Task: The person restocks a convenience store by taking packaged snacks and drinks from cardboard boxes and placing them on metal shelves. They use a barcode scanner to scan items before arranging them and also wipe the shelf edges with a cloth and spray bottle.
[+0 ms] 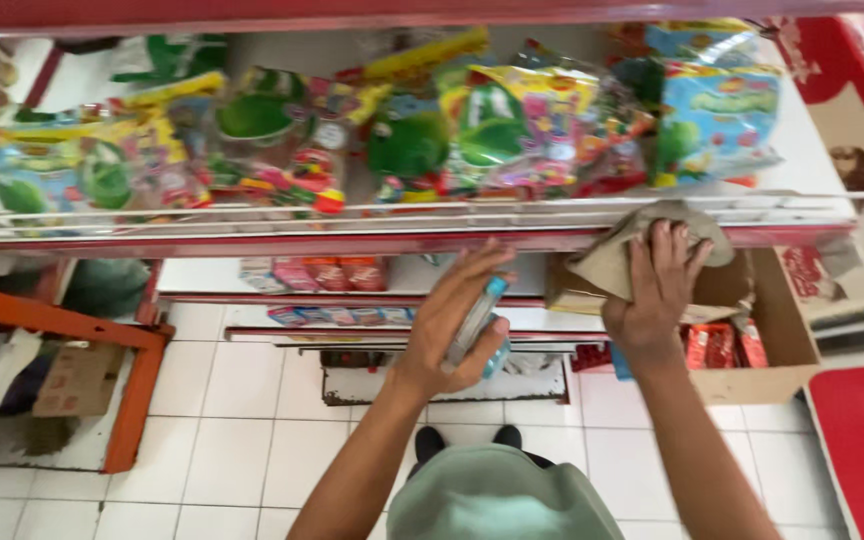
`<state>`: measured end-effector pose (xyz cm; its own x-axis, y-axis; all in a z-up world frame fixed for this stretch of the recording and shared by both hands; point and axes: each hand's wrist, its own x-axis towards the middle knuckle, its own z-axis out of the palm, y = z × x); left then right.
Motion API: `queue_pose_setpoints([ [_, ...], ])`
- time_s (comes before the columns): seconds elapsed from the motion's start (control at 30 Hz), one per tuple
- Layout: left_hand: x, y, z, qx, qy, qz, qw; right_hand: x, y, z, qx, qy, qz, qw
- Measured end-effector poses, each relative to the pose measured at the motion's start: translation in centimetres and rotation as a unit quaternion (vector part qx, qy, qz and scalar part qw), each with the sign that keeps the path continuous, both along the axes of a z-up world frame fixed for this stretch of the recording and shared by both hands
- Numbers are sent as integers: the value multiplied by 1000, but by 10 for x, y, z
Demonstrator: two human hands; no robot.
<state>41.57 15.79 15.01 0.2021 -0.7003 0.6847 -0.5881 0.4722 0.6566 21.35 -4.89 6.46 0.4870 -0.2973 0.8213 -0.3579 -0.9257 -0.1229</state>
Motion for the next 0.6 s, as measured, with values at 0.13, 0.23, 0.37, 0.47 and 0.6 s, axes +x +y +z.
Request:
queue_pose_setpoints([
  [0.13, -23, -25, 5, 1, -23, 12, 1000, 8, 13, -6, 75, -59, -6, 995],
  [0.23, -30, -35, 7, 8, -34, 17, 999, 11, 14, 2, 71, -58, 46, 995],
  [0.37, -25, -33, 7, 5, -32, 2, 999, 5, 19, 14, 109, -109, 24, 988],
  [0.47, -14, -29, 8, 0, -33, -18, 999, 8, 28, 21, 149, -133, -5, 980],
  [0.6, 14, -17, 12, 7, -38, -58, 998, 27, 42, 22, 205, -201, -38, 957],
])
